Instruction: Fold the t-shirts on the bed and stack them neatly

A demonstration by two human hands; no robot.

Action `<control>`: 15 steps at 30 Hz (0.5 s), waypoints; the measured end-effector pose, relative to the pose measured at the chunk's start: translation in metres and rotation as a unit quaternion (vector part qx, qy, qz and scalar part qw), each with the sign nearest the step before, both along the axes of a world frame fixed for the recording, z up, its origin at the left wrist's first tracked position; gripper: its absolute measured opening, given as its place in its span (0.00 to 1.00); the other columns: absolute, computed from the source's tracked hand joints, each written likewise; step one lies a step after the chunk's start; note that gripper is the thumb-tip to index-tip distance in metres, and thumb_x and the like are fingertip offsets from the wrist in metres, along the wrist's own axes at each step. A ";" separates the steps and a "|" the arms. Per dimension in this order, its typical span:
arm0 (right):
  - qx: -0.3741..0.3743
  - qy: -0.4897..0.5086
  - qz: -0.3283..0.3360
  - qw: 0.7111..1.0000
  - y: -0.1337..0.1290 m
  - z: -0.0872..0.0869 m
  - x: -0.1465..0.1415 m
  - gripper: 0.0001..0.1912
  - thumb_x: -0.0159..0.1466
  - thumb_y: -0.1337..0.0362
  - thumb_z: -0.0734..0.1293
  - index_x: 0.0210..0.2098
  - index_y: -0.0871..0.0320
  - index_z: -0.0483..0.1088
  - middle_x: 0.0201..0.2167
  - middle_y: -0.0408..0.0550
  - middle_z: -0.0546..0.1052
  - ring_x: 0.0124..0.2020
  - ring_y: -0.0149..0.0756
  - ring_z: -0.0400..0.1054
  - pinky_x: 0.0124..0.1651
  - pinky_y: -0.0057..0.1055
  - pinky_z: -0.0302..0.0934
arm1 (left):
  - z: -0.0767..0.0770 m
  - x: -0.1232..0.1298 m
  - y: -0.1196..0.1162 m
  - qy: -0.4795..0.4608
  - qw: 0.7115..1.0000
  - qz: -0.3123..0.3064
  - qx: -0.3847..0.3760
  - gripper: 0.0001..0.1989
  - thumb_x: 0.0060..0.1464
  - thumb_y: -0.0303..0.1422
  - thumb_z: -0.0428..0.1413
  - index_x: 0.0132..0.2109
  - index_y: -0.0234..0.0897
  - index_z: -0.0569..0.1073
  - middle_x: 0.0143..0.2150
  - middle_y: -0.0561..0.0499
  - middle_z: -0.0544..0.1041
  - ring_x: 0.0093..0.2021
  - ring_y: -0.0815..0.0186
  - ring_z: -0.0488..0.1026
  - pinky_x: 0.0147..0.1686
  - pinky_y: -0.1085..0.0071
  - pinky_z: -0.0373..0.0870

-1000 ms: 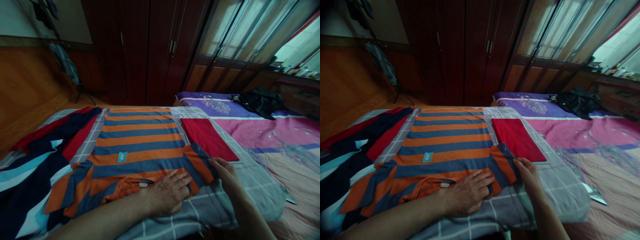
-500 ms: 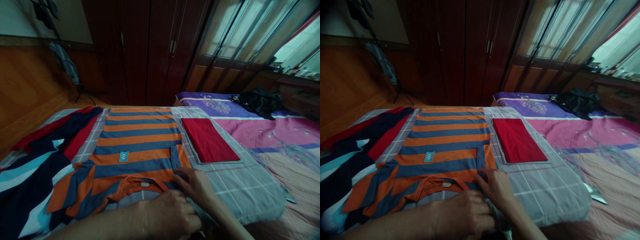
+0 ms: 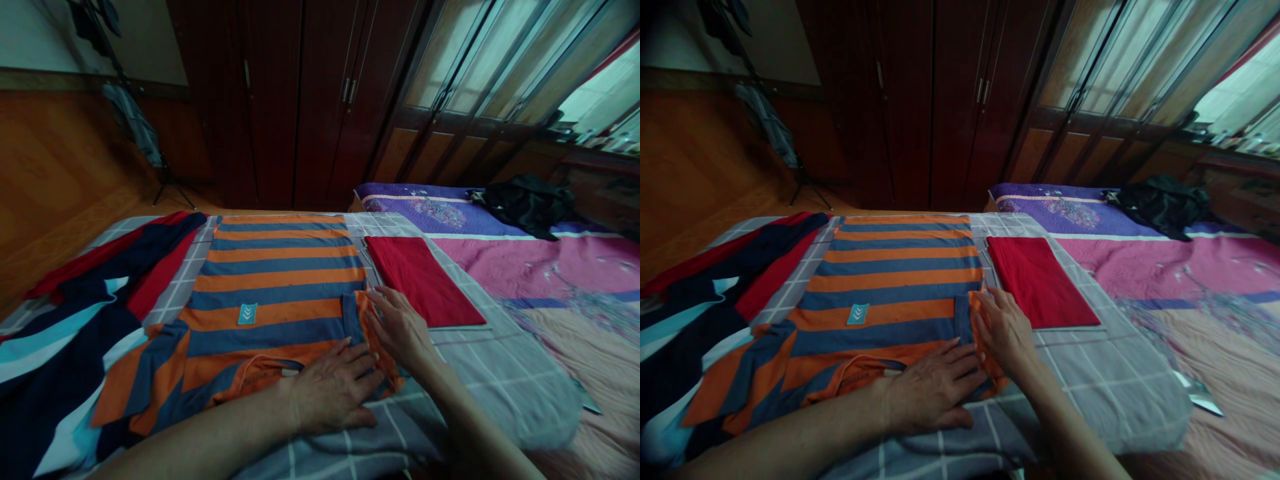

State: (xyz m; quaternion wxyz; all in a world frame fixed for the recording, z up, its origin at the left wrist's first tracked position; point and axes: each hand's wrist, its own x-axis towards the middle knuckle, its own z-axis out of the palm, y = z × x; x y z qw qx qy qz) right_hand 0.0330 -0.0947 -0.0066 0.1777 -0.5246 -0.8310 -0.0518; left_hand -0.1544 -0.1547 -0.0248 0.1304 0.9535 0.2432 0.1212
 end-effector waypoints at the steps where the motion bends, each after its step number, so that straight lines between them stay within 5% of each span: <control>1: 0.007 -0.036 0.002 0.999 0.007 -0.004 -0.001 0.19 0.66 0.63 0.56 0.53 0.61 0.68 0.56 0.58 0.67 0.57 0.47 0.60 0.54 0.42 0.59 | -0.002 0.000 0.000 0.001 1.000 0.003 0.003 0.30 0.61 0.49 0.45 0.62 0.34 0.58 0.63 0.41 0.62 0.64 0.54 0.54 0.63 0.55 0.50; 6: 0.044 -0.112 -0.053 0.991 0.022 -0.022 0.004 0.20 0.66 0.67 0.55 0.56 0.62 0.65 0.60 0.59 0.63 0.64 0.53 0.48 0.60 0.52 0.50 | -0.005 0.000 0.001 0.011 0.999 0.005 0.034 0.30 0.61 0.49 0.45 0.62 0.34 0.58 0.63 0.41 0.62 0.65 0.53 0.54 0.62 0.53 0.51; 12: -0.021 -0.088 0.091 0.992 0.015 -0.034 -0.001 0.26 0.68 0.58 0.55 0.62 0.64 0.57 0.64 0.59 0.57 0.66 0.45 0.44 0.63 0.47 0.48 | -0.005 -0.001 0.001 0.009 0.998 0.009 0.055 0.29 0.61 0.49 0.45 0.61 0.34 0.60 0.60 0.42 0.66 0.62 0.53 0.58 0.61 0.54 0.53; 15: -0.023 -0.080 0.079 0.993 0.019 -0.046 0.000 0.29 0.67 0.55 0.55 0.63 0.65 0.54 0.65 0.60 0.54 0.67 0.46 0.41 0.63 0.48 0.48 | -0.004 -0.001 -0.001 0.009 0.998 0.013 0.065 0.28 0.61 0.48 0.44 0.60 0.34 0.60 0.60 0.43 0.65 0.62 0.52 0.58 0.60 0.53 0.54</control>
